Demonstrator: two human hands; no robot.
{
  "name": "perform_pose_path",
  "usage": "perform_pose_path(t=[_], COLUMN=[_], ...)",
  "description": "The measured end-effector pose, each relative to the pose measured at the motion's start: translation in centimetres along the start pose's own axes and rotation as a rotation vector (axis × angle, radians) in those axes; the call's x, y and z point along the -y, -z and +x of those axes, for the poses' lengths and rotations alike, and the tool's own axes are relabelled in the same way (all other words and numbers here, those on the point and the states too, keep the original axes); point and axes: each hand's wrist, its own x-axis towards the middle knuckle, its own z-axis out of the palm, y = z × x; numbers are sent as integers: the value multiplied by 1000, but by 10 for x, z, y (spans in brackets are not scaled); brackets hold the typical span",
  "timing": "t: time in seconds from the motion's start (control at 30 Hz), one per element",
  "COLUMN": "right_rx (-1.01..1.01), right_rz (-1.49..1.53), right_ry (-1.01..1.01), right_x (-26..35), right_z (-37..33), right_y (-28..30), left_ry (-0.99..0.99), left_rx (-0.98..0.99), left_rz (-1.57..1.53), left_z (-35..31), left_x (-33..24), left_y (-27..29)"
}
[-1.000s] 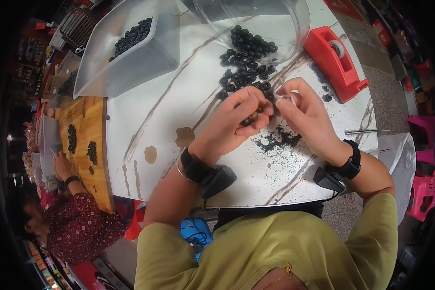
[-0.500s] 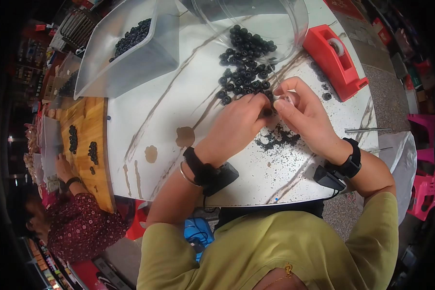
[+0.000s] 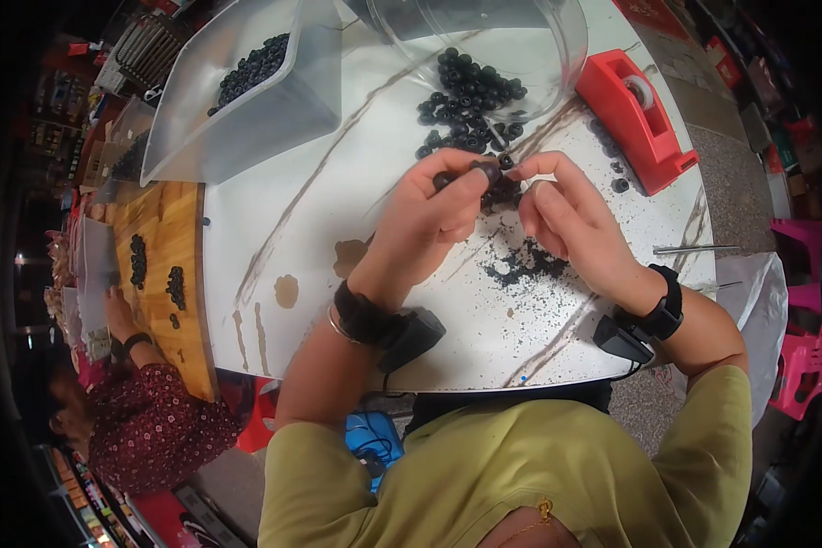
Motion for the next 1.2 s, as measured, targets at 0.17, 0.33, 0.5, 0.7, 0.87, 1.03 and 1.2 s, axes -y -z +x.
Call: perform_pose_path(t=[0.17,0.33,0.5,0.7,0.87,1.03,1.2], right_rx=[69,159,145,93,-9,17,77], right_rz=[21,395,268,147,-14,-237,-313], right_ry=[-12,-201,-201,-179,-9,273,178], right_x=[-6,-4,-8,-3,0,-3,-1], right_z=[2,2,3,2,-2,-3,-5], right_y=[1,2,8,3,-1,-5,1], left_ry=[-110,-218,-359,-608,-192,-205,-200], left_rx=[15,3,13,-2,-115,-113,-87], left_rz=[189,423,766,1026,256,272,305], left_z=[-1,0,-2,-2,-2,-2,-3], left_x=[8,10,6,7,4,8,9], left_y=[-2,-4,-5,-4,-2,-6,-5])
